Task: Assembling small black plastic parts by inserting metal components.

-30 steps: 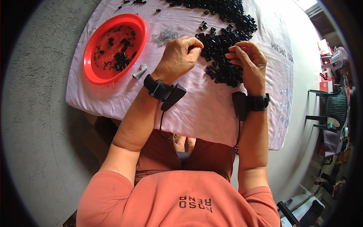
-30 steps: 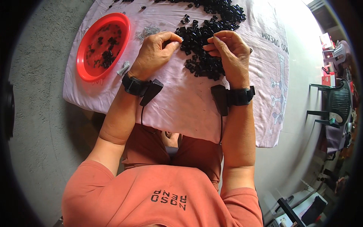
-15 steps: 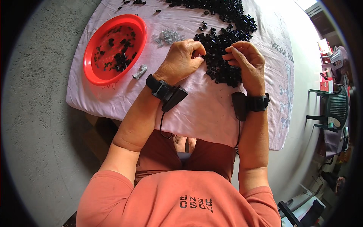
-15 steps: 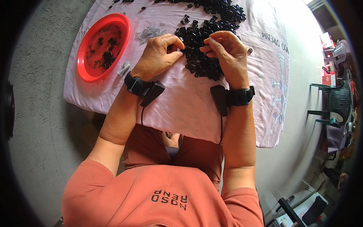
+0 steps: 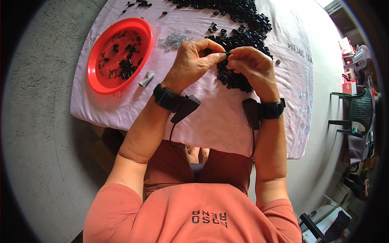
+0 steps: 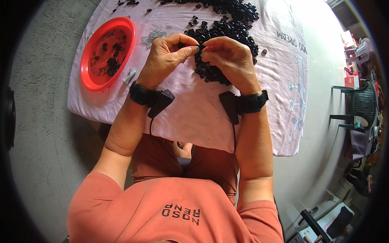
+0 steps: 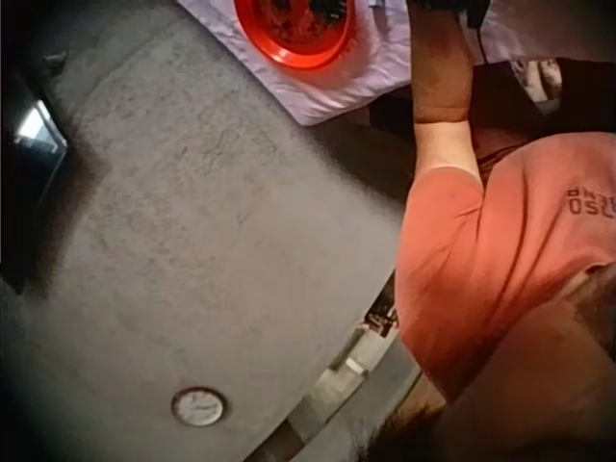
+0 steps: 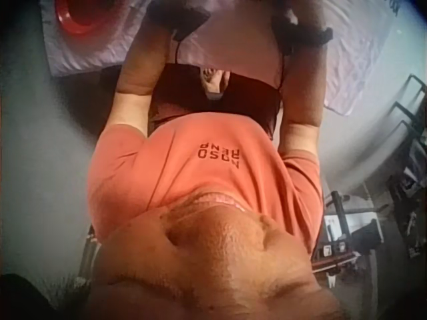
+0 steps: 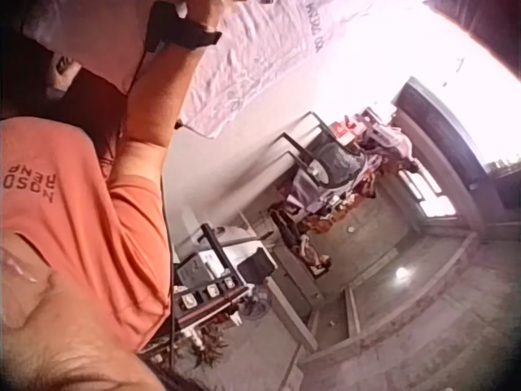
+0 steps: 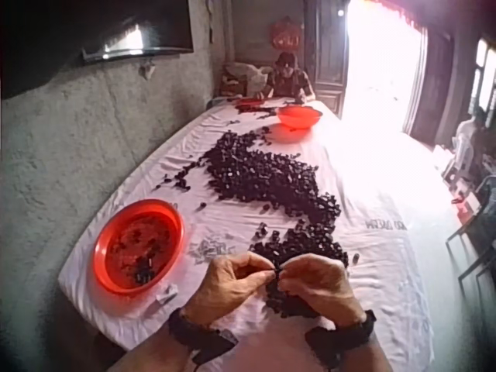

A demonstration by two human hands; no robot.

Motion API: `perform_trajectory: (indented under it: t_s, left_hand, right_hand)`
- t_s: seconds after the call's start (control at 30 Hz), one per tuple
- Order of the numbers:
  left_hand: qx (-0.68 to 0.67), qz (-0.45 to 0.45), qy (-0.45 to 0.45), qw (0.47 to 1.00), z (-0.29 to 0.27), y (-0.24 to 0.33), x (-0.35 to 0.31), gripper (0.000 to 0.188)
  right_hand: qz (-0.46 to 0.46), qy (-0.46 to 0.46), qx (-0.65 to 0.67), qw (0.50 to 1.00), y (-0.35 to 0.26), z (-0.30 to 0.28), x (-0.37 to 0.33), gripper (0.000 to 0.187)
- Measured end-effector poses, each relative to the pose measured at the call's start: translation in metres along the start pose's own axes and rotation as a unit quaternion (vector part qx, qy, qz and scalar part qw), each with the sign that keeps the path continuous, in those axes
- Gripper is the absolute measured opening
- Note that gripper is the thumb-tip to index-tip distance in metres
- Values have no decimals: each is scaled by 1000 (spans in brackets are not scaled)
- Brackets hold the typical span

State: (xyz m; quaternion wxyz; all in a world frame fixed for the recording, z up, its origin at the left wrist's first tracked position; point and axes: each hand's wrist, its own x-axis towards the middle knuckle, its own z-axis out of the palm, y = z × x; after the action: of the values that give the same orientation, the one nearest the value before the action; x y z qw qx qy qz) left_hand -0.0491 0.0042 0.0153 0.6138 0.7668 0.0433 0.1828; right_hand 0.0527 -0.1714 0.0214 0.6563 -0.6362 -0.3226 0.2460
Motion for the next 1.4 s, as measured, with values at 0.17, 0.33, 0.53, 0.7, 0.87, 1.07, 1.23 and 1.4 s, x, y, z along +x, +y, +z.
perform_trajectory:
  t_s: [0.17, 0.33, 0.53, 0.7, 0.87, 1.07, 1.23, 1.4]
  left_hand:
    - [-40, -22, -17, 999, 5, 8, -3, 12]
    - [-55, -45, 23, 997, -3, 5, 0, 11]
    - [230, 47, 59, 970, -18, -10, 0, 11]
    - [241, 35, 28, 969, -10, -9, -3, 12]
    - [258, 32, 12, 966, -5, -11, -4, 10]
    - [274, 55, -6, 960, -12, -9, -4, 7]
    - [307, 40, -11, 951, -23, -8, -4, 7]
    - [291, 32, -11, 956, -26, -7, -5, 7]
  right_hand:
    - [26, -26, 18, 999, 3, 0, 0, 15]
    - [13, 9, 72, 997, -1, 1, 0, 13]
    - [-3, 53, 109, 993, 1, -4, 0, 12]
    - [-18, 98, 111, 989, 4, -8, 1, 13]
    - [-17, 98, 129, 987, 6, -8, 2, 13]
    - [-5, 75, 128, 989, 4, -8, 1, 11]
    - [-1, 71, 82, 994, 4, -8, 2, 12]
    - [-5, 52, 46, 998, 2, -7, 0, 17]
